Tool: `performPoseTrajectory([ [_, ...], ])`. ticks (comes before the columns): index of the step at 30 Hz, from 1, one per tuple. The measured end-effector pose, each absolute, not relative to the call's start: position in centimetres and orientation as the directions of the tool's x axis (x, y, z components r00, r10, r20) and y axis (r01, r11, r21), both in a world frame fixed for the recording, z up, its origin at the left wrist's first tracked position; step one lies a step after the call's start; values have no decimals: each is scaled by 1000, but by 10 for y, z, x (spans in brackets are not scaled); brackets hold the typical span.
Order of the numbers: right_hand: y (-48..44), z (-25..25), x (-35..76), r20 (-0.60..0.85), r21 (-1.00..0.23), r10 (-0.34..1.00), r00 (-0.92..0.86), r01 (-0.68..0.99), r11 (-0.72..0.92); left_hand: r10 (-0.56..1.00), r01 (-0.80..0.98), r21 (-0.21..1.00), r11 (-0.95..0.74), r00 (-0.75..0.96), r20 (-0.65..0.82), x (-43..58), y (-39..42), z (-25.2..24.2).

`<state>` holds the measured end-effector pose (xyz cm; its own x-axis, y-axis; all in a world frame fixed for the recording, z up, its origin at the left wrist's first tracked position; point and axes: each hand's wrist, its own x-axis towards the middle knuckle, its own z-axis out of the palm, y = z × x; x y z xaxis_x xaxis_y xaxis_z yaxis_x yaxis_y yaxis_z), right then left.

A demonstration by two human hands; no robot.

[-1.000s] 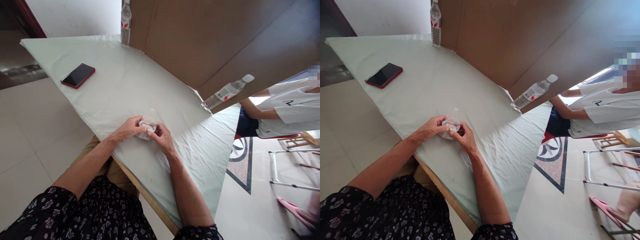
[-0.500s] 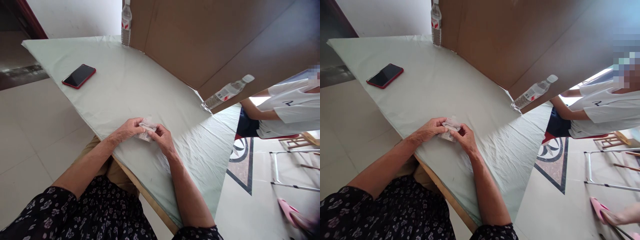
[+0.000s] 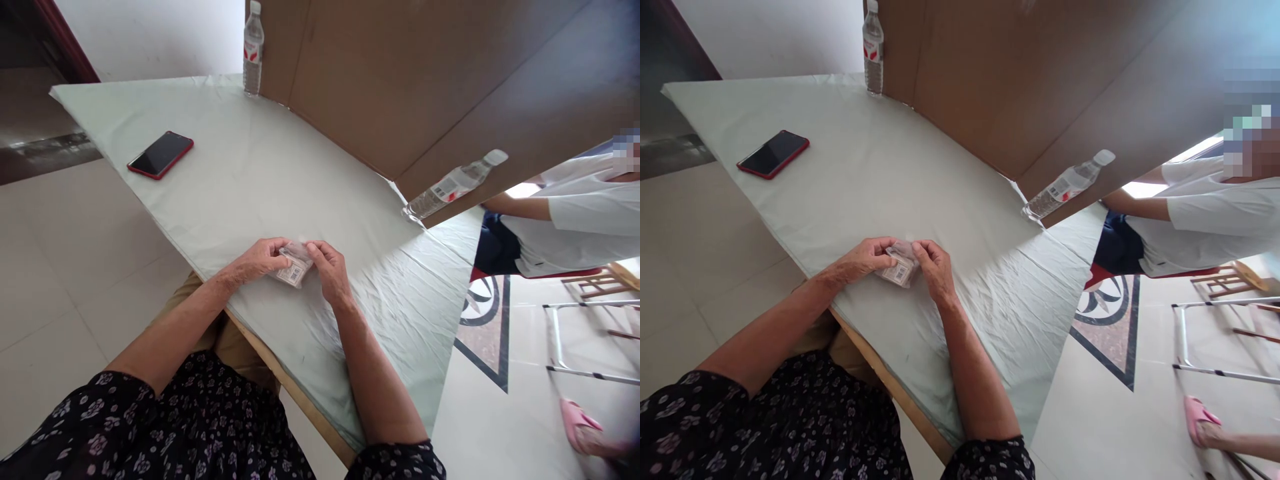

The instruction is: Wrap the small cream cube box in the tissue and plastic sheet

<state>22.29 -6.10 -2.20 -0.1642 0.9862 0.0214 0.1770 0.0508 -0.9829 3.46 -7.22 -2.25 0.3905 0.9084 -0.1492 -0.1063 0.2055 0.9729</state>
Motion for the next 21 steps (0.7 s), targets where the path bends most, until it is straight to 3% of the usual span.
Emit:
performPoseTrajectory([
  [6,-42,-15,214,-5,-997,985,-171,81,9,919,-50,987,150,374,-121,35,-74,-23],
  [11,-38,-18,214,7,-997,986,-166,77,20,959,105,992,65,267,-91,35,-72,-26],
  [16,-38,-24,213,61,-984,984,-168,152,88,979,167,986,3,203,-37,37,-68,-27],
  [21,-46,-20,214,234,-909,955,-180,307,281,976,225,967,-123,205,77,41,-68,-33],
])
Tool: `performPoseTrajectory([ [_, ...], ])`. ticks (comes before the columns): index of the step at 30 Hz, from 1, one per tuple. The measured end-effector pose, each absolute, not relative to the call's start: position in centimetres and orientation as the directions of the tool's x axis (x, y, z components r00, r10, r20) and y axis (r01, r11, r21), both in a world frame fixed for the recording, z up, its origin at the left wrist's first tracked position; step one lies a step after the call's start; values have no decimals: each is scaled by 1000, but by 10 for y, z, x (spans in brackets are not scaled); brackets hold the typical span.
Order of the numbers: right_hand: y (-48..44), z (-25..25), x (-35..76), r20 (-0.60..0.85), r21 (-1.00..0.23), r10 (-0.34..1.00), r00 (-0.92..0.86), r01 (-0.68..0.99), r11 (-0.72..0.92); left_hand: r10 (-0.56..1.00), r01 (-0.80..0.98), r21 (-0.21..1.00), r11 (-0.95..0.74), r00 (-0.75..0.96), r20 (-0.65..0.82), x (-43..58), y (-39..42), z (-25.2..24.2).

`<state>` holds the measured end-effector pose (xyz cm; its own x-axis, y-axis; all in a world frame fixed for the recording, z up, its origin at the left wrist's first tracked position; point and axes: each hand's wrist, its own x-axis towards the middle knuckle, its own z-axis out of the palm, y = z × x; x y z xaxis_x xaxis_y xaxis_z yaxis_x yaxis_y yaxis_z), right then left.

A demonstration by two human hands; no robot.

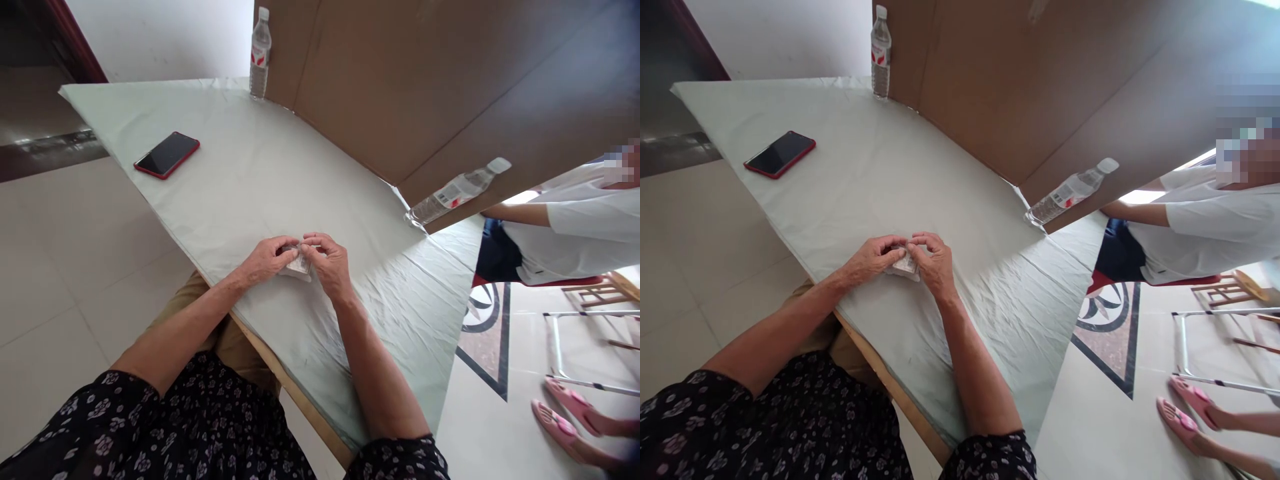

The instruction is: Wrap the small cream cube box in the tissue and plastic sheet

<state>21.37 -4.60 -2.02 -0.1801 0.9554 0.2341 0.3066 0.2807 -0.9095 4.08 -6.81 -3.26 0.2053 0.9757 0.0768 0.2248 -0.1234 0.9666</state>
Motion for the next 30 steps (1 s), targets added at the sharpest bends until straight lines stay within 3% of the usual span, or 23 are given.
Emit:
performPoseTrajectory([
  [6,-62,-25,217,342,-842,922,-180,378,386,975,387,895,-221,120,189,46,-71,-42],
  [15,-70,-32,221,466,-704,841,-276,461,541,976,401,891,-216,121,182,46,-70,-41],
  [18,-71,-29,225,476,-707,831,-287,437,556,977,409,888,-210,124,174,46,-71,-39],
  [24,-64,-27,241,326,-793,876,-355,402,458,980,402,895,-191,125,153,45,-72,-37],
  [30,-62,-39,238,219,-758,867,-448,482,440,981,373,909,-186,116,154,46,-72,-37],
])
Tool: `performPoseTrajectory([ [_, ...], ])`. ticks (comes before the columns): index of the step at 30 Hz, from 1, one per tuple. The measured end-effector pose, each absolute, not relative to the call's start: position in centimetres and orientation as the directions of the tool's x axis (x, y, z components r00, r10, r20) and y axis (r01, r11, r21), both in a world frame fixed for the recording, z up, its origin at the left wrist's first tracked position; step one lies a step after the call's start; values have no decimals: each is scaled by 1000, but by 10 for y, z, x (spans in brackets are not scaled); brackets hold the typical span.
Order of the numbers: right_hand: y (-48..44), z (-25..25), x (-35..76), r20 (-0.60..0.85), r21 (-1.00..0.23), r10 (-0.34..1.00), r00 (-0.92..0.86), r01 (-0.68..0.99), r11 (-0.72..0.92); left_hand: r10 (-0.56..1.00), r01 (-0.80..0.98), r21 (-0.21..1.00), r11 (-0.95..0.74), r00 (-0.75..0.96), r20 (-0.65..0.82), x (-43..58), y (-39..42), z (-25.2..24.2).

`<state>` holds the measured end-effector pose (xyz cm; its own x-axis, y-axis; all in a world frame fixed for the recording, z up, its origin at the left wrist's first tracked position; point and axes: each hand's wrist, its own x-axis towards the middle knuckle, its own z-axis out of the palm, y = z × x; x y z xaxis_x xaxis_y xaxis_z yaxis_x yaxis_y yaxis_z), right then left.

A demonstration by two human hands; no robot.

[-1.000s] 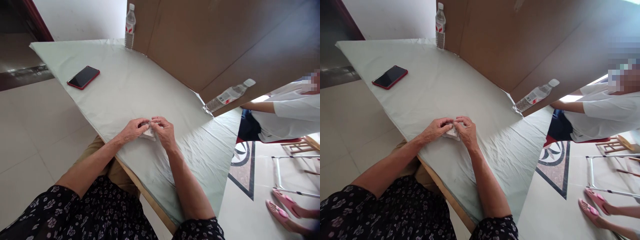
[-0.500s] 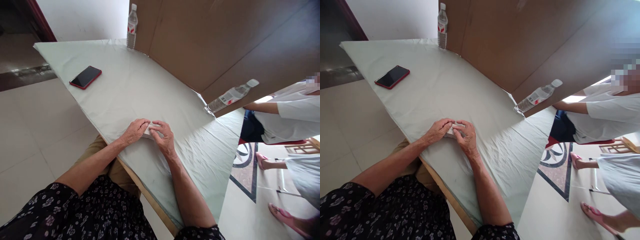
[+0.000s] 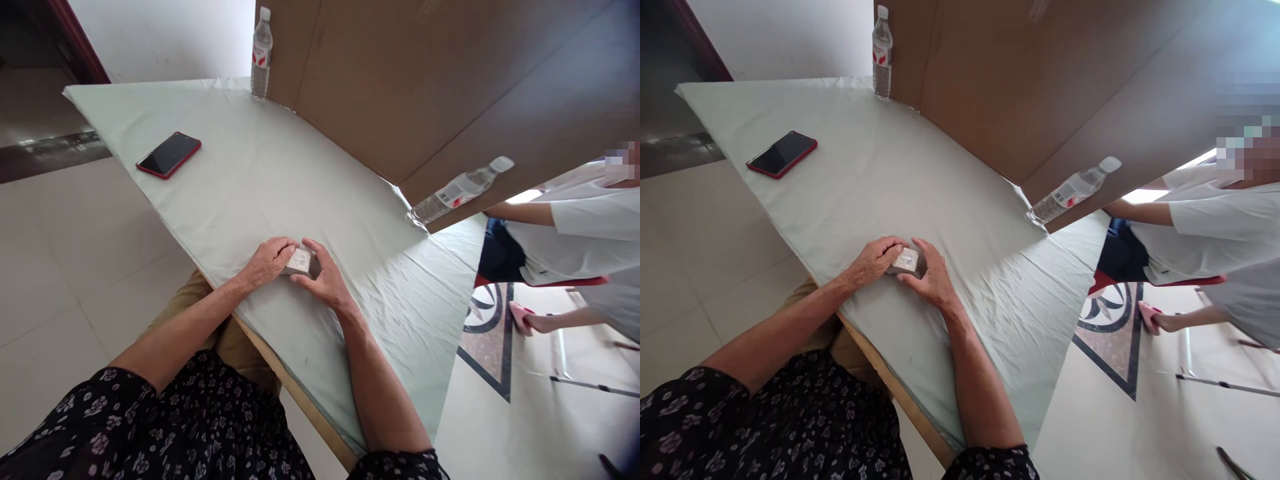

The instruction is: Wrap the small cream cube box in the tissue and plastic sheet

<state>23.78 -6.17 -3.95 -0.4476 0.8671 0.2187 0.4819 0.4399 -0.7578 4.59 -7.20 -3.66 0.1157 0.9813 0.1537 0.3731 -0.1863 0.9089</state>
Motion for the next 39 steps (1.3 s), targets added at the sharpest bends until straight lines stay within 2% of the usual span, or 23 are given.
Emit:
performPoseTrajectory([
  [8,-65,-43,233,339,-740,861,-378,458,492,987,202,967,-158,70,147,43,-73,-38],
  [11,-63,-46,235,336,-764,874,-350,441,471,988,176,972,-155,25,153,41,-73,-40],
  [15,-60,-50,237,255,-817,903,-346,423,392,987,257,952,-164,46,157,38,-72,-43],
  [22,-60,-50,241,225,-805,896,-382,446,392,951,383,875,-297,206,233,38,-73,-50],
  [25,-61,-52,240,208,-812,901,-381,446,376,950,415,857,-304,203,239,40,-73,-52],
  [31,-61,-56,234,313,-802,909,-274,436,408,927,441,815,-374,169,334,43,-72,-53],
  [36,-61,-58,235,222,-823,934,-278,460,333,920,520,759,-391,189,344,43,-70,-58],
  [39,-61,-60,236,233,-816,934,-271,468,339,920,534,752,-387,173,351,43,-69,-60],
])
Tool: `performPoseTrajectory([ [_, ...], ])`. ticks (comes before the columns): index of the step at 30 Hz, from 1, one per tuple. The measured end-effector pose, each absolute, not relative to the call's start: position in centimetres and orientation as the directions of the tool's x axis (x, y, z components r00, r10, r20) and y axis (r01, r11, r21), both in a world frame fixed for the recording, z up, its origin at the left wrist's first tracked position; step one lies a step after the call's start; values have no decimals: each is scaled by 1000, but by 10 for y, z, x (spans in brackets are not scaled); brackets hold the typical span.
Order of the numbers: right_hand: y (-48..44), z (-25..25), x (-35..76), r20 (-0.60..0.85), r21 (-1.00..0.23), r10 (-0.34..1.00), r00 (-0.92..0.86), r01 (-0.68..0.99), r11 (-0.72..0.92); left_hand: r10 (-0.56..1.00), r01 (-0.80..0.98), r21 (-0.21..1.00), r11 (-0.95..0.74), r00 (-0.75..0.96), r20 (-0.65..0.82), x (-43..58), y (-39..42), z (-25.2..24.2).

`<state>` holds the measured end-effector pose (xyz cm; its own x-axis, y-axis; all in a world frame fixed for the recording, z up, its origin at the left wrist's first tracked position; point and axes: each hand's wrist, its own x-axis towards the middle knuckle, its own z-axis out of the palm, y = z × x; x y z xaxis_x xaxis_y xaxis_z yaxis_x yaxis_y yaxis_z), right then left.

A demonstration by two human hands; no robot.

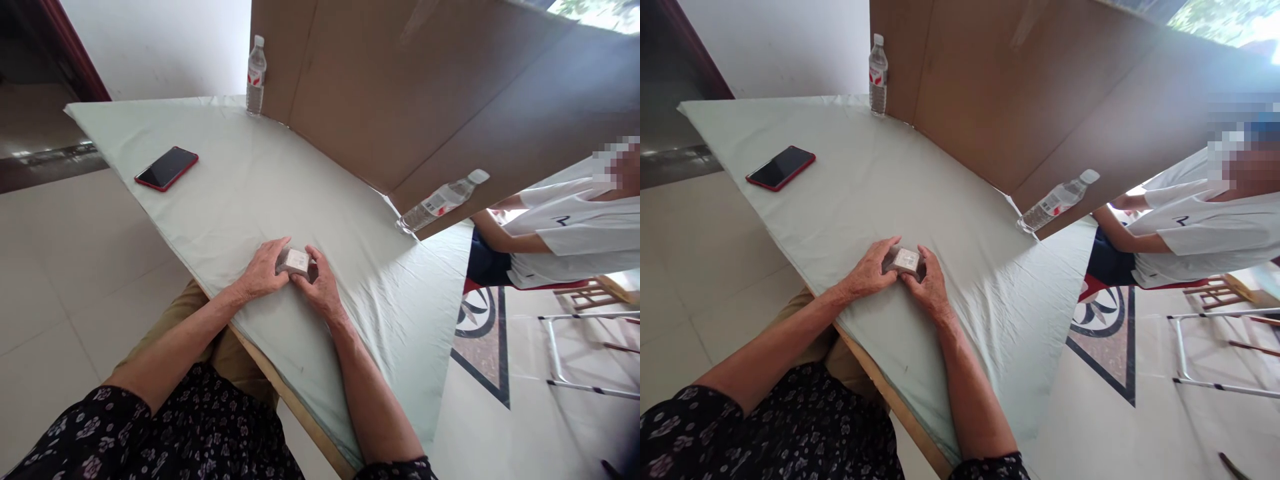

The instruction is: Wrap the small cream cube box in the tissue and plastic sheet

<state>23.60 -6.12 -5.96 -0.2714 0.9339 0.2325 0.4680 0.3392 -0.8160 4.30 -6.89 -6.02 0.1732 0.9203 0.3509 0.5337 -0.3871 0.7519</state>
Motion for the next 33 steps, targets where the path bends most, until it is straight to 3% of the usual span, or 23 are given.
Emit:
performPoseTrajectory([
  [10,-64,-59,232,304,-816,924,-232,437,378,906,558,721,-412,166,389,44,-73,-54],
  [16,-62,-62,232,218,-825,942,-255,467,318,913,612,684,-397,189,362,44,-71,-58],
  [25,-62,-65,232,221,-824,943,-248,469,316,920,607,699,-379,162,358,43,-69,-66],
  [33,-64,-65,231,300,-811,928,-222,452,371,918,592,712,-377,140,370,44,-73,-60],
])
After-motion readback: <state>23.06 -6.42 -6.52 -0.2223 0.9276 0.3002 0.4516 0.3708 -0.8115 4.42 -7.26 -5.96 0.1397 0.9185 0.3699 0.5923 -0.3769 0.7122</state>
